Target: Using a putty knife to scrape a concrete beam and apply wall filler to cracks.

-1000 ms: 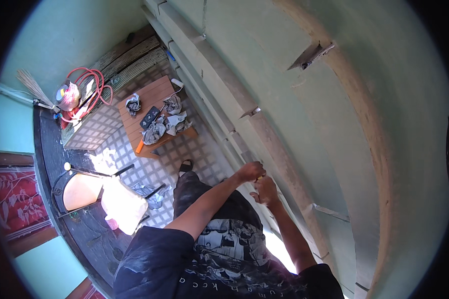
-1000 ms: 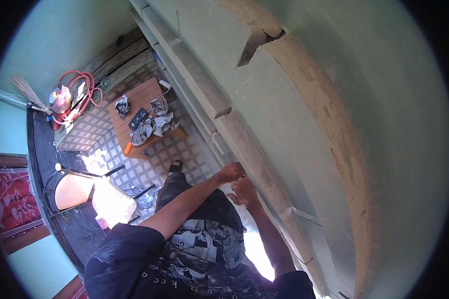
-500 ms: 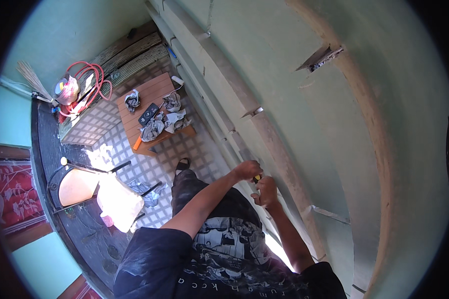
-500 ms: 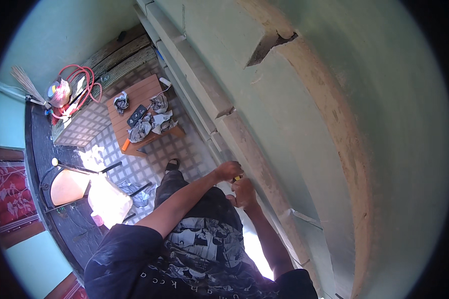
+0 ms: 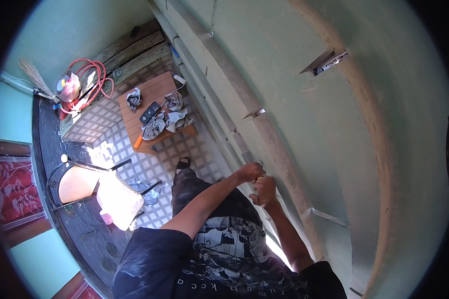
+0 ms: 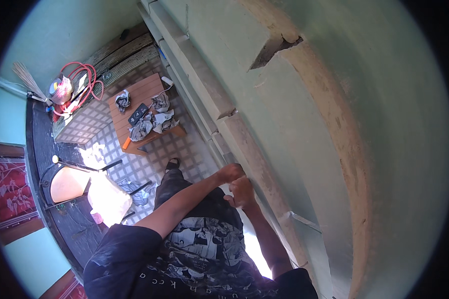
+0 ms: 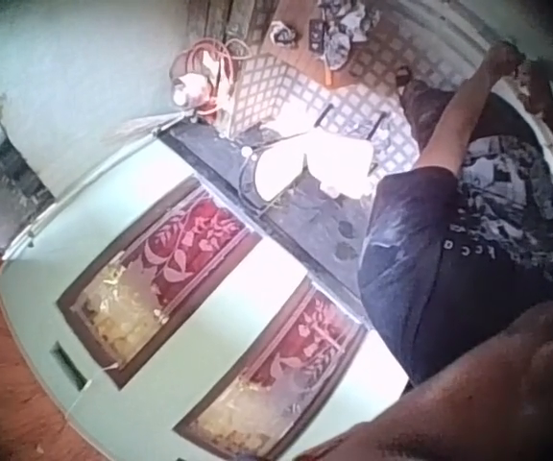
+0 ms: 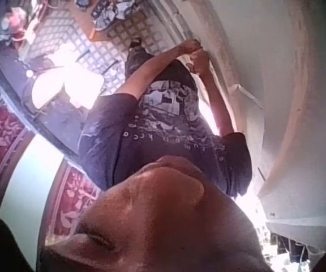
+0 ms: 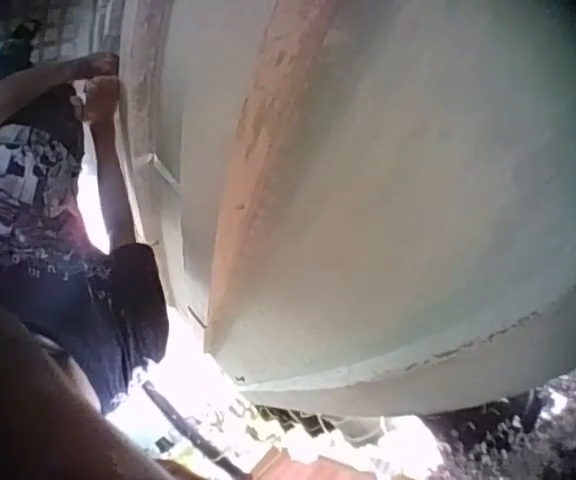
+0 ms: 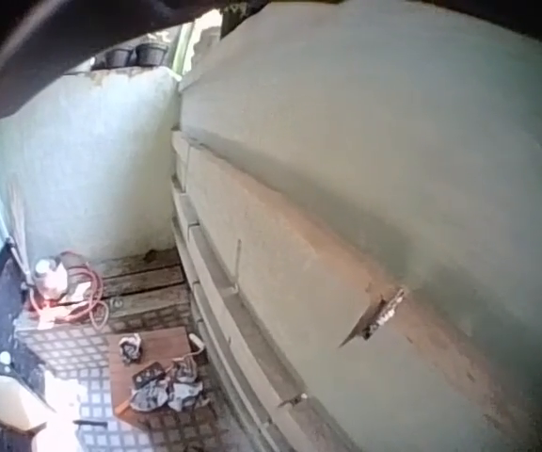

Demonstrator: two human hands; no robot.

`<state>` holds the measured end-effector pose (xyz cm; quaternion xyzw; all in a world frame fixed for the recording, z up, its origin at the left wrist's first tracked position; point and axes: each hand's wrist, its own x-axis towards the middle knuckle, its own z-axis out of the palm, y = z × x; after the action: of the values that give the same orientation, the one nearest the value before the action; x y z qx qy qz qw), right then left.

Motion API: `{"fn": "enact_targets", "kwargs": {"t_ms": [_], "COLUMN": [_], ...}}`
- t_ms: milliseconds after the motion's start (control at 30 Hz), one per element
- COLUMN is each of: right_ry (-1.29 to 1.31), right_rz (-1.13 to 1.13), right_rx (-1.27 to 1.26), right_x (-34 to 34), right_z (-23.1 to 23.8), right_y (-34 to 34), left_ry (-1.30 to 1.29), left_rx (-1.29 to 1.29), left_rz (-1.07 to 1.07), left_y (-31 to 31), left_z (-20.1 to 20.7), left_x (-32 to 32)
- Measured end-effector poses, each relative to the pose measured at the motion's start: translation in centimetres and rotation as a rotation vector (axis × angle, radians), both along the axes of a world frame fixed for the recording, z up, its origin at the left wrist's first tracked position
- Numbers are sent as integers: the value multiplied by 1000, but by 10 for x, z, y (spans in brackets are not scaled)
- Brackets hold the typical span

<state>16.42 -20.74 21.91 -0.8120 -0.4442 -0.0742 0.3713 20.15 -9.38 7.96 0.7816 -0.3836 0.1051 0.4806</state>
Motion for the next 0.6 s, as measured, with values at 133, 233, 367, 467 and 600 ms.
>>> {"fn": "enact_targets", "kwargs": {"t_ms": [133,233,367,467,600], "right_ry": [37,111,5,137,86], "right_rz": [25,-27,11,-45,-28], "right_rx": [-63,-74,-78,-48,-78], "right_x": [9,5,-7,5,6], "right_z": [-8,-10,4,0,-10], "right_y": [2,7,-10,7,3], "left_ry": [27,96,35,78,30], "left_rx": [-64,-26,14,-128,-88], "left_rz": [31,13,-31,78,58], "left_y": [-6,-1,-4,-6,-4], "left_z": [-15,-23,-10,-32,-34], "left_x": [-2,-3,-1,-1,2]}}
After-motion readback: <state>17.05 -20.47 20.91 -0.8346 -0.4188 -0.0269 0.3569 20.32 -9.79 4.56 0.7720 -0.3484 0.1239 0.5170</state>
